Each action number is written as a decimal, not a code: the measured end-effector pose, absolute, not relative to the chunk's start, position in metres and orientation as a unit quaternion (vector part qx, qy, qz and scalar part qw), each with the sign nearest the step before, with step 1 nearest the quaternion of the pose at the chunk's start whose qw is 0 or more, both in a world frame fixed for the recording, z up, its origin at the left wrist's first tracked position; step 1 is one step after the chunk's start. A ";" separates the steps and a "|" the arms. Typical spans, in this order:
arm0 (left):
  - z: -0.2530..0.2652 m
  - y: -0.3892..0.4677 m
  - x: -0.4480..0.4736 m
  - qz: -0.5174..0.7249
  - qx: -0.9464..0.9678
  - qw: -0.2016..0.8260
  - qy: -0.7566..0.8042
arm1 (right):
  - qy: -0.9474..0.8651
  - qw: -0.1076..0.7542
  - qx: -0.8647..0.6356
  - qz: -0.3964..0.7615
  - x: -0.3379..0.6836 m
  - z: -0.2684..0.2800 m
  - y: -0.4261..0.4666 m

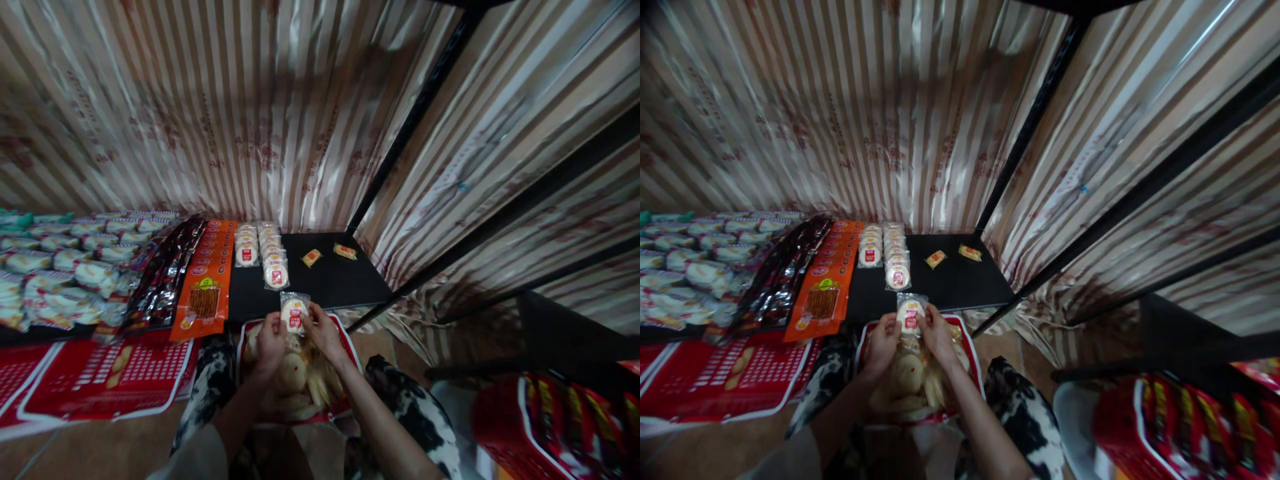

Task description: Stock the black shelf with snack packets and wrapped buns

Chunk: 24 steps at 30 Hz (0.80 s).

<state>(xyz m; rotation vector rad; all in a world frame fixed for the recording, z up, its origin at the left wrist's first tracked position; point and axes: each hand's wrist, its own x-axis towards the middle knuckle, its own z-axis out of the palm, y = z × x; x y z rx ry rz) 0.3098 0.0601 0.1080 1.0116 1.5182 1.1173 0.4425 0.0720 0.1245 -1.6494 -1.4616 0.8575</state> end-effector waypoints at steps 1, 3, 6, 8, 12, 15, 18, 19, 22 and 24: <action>0.110 0.065 0.307 0.452 0.426 0.472 0.625 | -0.579 0.377 -0.644 0.328 0.440 0.124 0.080; 0.113 0.074 0.302 0.436 0.457 0.451 0.630 | -0.592 0.376 -0.642 0.309 0.435 0.122 0.096; 0.117 0.090 0.293 0.393 0.512 0.376 0.665 | -0.606 0.366 -0.651 0.276 0.427 0.119 0.119; 0.120 0.101 0.288 0.365 0.529 0.327 0.692 | -0.613 0.349 -0.662 0.254 0.421 0.118 0.132; 0.124 0.118 0.282 0.308 0.546 0.287 0.724 | -0.632 0.327 -0.672 0.204 0.412 0.118 0.150; 0.125 0.125 0.282 0.273 0.558 0.268 0.736 | -0.648 0.317 -0.671 0.171 0.408 0.115 0.158; 0.125 0.129 0.284 0.264 0.559 0.263 0.741 | -0.656 0.296 -0.679 0.145 0.406 0.111 0.162; 0.124 0.130 0.285 0.259 0.562 0.259 0.742 | -0.657 0.287 -0.684 0.137 0.406 0.109 0.162; 0.125 0.131 0.286 0.239 0.571 0.245 0.746 | -0.658 0.263 -0.696 0.118 0.404 0.106 0.163; 0.126 0.131 0.286 0.228 0.573 0.241 0.749 | -0.659 0.261 -0.695 0.117 0.404 0.104 0.163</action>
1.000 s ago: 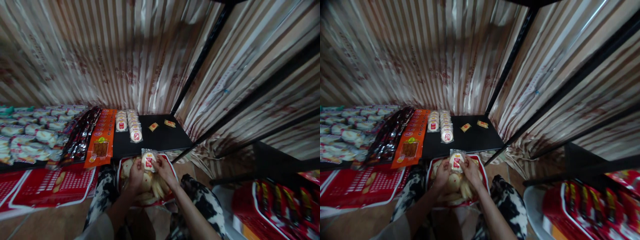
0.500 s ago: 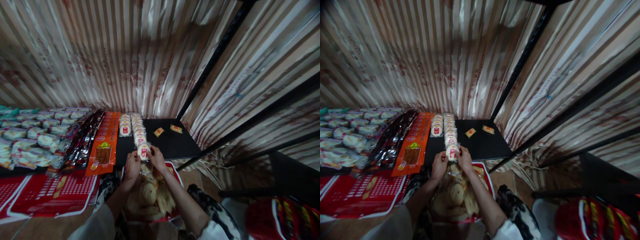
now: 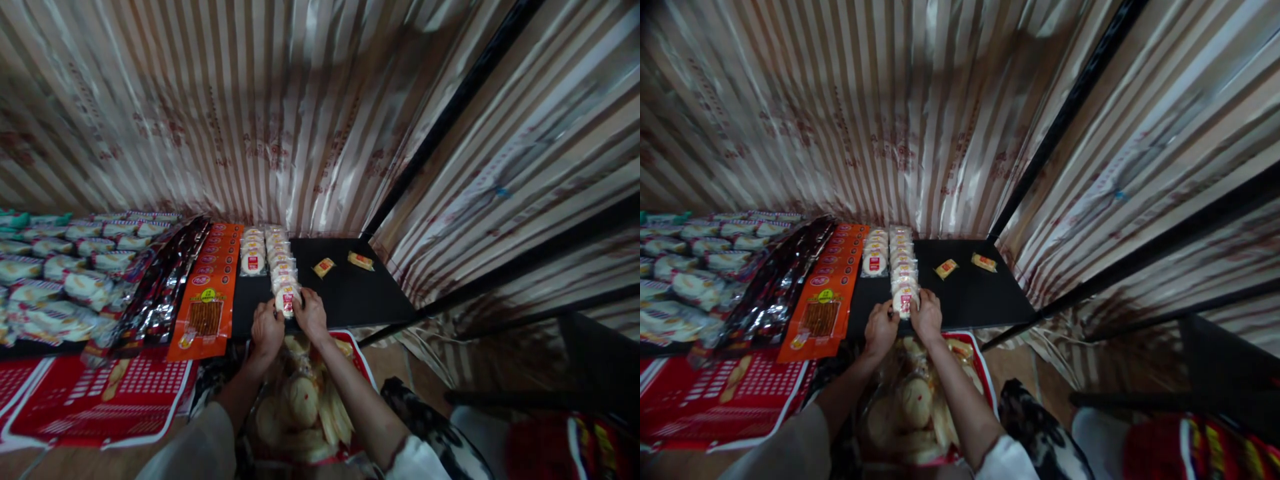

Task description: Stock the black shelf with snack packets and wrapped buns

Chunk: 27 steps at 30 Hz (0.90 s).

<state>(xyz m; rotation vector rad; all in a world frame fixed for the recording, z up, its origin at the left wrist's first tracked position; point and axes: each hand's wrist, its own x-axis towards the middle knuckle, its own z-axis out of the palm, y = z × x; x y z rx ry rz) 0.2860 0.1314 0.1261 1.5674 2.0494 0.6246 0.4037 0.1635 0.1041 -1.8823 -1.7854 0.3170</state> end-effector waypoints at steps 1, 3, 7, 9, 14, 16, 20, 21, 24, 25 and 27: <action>0.127 0.131 0.286 0.226 0.572 0.242 0.750 | -0.661 0.263 -0.693 0.118 0.403 0.103 0.164; 0.128 0.131 0.287 0.220 0.568 0.247 0.753 | -0.662 0.267 -0.690 0.121 0.403 0.102 0.165; 0.131 0.131 0.291 0.209 0.554 0.250 0.766 | -0.652 0.275 -0.693 0.137 0.404 0.099 0.168; 0.133 0.131 0.292 0.214 0.550 0.247 0.768 | -0.636 0.295 -0.695 0.159 0.404 0.099 0.169; 0.136 0.129 0.289 0.257 0.539 0.252 0.762 | -0.570 0.414 -0.666 0.246 0.409 0.105 0.154; 0.135 0.122 0.288 0.290 0.531 0.246 0.757 | -0.542 0.467 -0.655 0.244 0.419 0.107 0.138; 0.126 0.089 0.296 0.379 0.578 0.229 0.685 | -0.524 0.490 -0.681 0.150 0.458 0.099 0.093; 0.122 0.078 0.300 0.397 0.599 0.237 0.654 | -0.528 0.475 -0.692 0.130 0.470 0.095 0.080; 0.109 0.045 0.320 0.417 0.635 0.270 0.591 | -0.534 0.366 -0.754 0.110 0.502 0.081 0.043; 0.105 0.036 0.327 0.416 0.641 0.285 0.578 | -0.535 0.312 -0.776 0.120 0.509 0.076 0.032; 0.100 0.022 0.340 0.407 0.653 0.309 0.559 | -0.544 0.205 -0.798 0.156 0.517 0.068 0.013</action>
